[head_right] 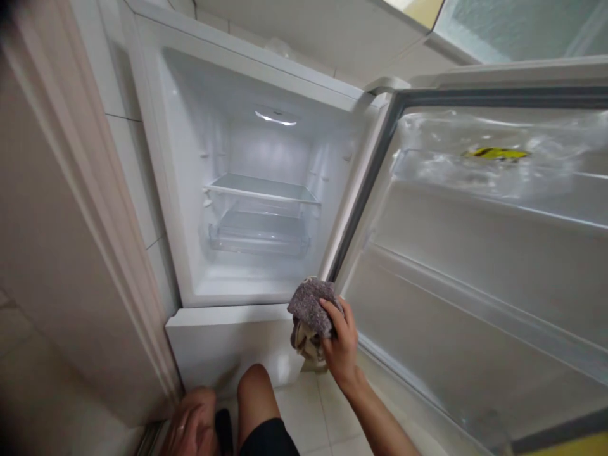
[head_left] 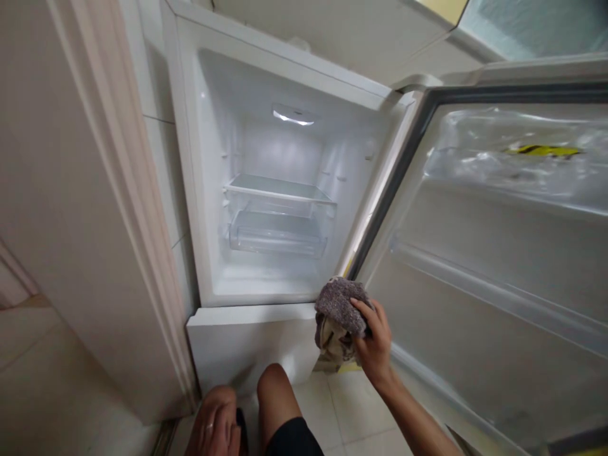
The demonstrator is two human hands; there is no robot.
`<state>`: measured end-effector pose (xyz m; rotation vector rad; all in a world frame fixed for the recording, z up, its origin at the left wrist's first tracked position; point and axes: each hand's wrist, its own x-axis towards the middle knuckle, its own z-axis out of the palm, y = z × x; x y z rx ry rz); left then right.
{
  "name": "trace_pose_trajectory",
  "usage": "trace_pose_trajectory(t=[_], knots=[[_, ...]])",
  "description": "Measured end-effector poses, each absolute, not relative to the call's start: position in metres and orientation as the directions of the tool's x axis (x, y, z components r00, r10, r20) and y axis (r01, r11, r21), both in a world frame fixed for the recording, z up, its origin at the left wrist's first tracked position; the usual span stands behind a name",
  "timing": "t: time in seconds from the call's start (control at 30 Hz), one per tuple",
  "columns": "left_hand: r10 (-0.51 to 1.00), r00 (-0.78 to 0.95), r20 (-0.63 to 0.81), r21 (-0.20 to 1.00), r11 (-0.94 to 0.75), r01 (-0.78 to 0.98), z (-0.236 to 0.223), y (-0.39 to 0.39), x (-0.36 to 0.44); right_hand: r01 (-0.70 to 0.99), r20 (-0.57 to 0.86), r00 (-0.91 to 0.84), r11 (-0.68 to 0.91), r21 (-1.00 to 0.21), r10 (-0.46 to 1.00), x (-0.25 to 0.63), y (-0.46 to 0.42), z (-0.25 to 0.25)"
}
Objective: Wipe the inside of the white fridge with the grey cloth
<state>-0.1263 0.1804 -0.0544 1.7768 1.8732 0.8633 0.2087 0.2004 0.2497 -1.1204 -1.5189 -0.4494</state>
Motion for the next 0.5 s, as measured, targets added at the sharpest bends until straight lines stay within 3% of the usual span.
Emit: trace_pose_trajectory(t=[0.1, 0.17, 0.23, 0.3, 0.5], knots=[[0.992, -0.125, -0.024, 0.372, 0.125, 0.92, -0.038, 0.176, -0.136, 0.681, 0.816, 0.183, 0.528, -0.507, 0.548, 0.18, 0.244, 0.244], [0.963, -0.191, -0.189, 0.245, 0.235, 0.941, -0.028, 0.173, -0.13, 0.553, 0.693, 0.293, 0.475, -0.685, 0.658, 0.166, 0.274, 0.238], [0.934, -0.231, -0.274, 0.186, 0.287, 0.94, -0.022, 0.172, -0.119, 0.407, 0.551, 0.431, 0.39, -0.826, 0.715, 0.156, 0.304, 0.232], [0.933, -0.245, -0.262, 0.154, 0.291, 0.944, -0.02, 0.173, -0.109, 0.276, 0.426, 0.544, 0.325, -0.904, 0.723, 0.148, 0.332, 0.224], [0.934, -0.242, -0.261, 0.154, 0.288, 0.945, -0.015, 0.191, -0.097, 0.003, 0.206, 0.555, 0.246, -0.969, 0.806, 0.107, 0.4, 0.203]])
